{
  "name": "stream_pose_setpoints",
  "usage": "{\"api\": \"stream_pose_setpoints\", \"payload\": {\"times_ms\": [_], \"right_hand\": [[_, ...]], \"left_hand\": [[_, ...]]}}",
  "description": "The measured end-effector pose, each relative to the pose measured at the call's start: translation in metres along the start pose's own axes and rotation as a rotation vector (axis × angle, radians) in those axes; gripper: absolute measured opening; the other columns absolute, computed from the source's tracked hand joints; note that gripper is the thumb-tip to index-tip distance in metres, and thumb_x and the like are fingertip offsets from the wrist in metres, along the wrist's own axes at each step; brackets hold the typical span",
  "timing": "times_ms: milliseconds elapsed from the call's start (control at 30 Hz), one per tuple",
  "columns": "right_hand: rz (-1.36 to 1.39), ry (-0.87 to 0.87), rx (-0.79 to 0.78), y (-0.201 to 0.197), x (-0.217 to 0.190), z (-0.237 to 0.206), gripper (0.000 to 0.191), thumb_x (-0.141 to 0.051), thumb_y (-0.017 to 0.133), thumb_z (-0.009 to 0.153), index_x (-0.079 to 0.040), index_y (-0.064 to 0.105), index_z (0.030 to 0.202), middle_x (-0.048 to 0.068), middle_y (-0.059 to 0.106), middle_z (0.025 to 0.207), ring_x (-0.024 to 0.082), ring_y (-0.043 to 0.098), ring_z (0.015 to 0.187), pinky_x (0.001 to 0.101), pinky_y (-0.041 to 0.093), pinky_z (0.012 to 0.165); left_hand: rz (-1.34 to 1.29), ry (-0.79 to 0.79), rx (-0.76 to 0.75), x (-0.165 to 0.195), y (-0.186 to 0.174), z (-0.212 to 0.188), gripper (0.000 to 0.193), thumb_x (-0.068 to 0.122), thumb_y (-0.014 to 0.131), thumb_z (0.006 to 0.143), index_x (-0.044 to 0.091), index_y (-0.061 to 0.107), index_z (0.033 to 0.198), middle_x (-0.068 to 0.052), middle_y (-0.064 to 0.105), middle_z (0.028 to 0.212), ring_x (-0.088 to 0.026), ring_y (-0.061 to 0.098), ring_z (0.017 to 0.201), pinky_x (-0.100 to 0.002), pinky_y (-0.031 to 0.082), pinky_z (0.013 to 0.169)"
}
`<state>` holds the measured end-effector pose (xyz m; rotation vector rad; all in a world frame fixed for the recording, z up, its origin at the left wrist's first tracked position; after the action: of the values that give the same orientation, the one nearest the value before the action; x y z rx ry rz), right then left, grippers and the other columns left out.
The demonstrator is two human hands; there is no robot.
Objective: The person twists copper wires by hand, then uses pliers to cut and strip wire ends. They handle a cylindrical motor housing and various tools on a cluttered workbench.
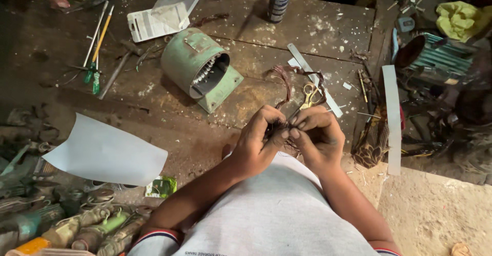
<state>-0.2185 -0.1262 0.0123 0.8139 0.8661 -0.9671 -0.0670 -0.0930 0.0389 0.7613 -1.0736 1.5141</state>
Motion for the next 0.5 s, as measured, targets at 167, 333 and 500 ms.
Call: {"api": "stream_pose_setpoints", "payload": {"times_ms": [167, 333, 500], "right_hand": [[0.14, 0.127, -0.009, -0.005, 0.007, -0.005, 0.023, 0.007, 0.07, 0.096, -0.004, 0.052, 0.104, 0.011, 0.059, 0.112, 0.014, 0.059, 0.103, 0.0281, 0.051, 0.093], [0.236, 0.258, 0.022, -0.003, 0.016, -0.003, 0.023, 0.007, 0.071, 0.094, -0.005, 0.051, 0.097, 0.012, 0.062, 0.106, 0.014, 0.062, 0.094, 0.0274, 0.053, 0.078], [0.192, 0.25, 0.025, 0.0, 0.015, -0.003, 0.022, 0.006, 0.07, 0.094, -0.005, 0.051, 0.097, 0.011, 0.063, 0.106, 0.013, 0.062, 0.094, 0.0268, 0.054, 0.082]], "left_hand": [[-0.033, -0.014, -0.015, 0.0, 0.004, -0.004, 0.022, 0.011, 0.069, 0.105, 0.004, 0.05, 0.115, -0.008, 0.057, 0.106, -0.016, 0.056, 0.088, -0.029, 0.05, 0.078], [0.006, -0.025, -0.015, 0.003, -0.002, -0.004, 0.022, 0.011, 0.07, 0.105, 0.004, 0.051, 0.113, -0.006, 0.057, 0.104, -0.014, 0.056, 0.085, -0.028, 0.049, 0.075], [-0.097, -0.075, 0.0, 0.004, -0.002, -0.008, 0.019, 0.011, 0.067, 0.105, 0.004, 0.052, 0.114, -0.006, 0.055, 0.104, -0.012, 0.053, 0.087, -0.028, 0.048, 0.077]]}}
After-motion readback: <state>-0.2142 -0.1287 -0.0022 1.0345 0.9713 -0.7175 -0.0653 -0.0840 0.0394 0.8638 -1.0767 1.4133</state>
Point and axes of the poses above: each hand's wrist, its own z-axis towards the middle knuckle, its own y-axis out of the palm, x = y × z, the point moved 7 cm from there along z, towards the middle knuckle
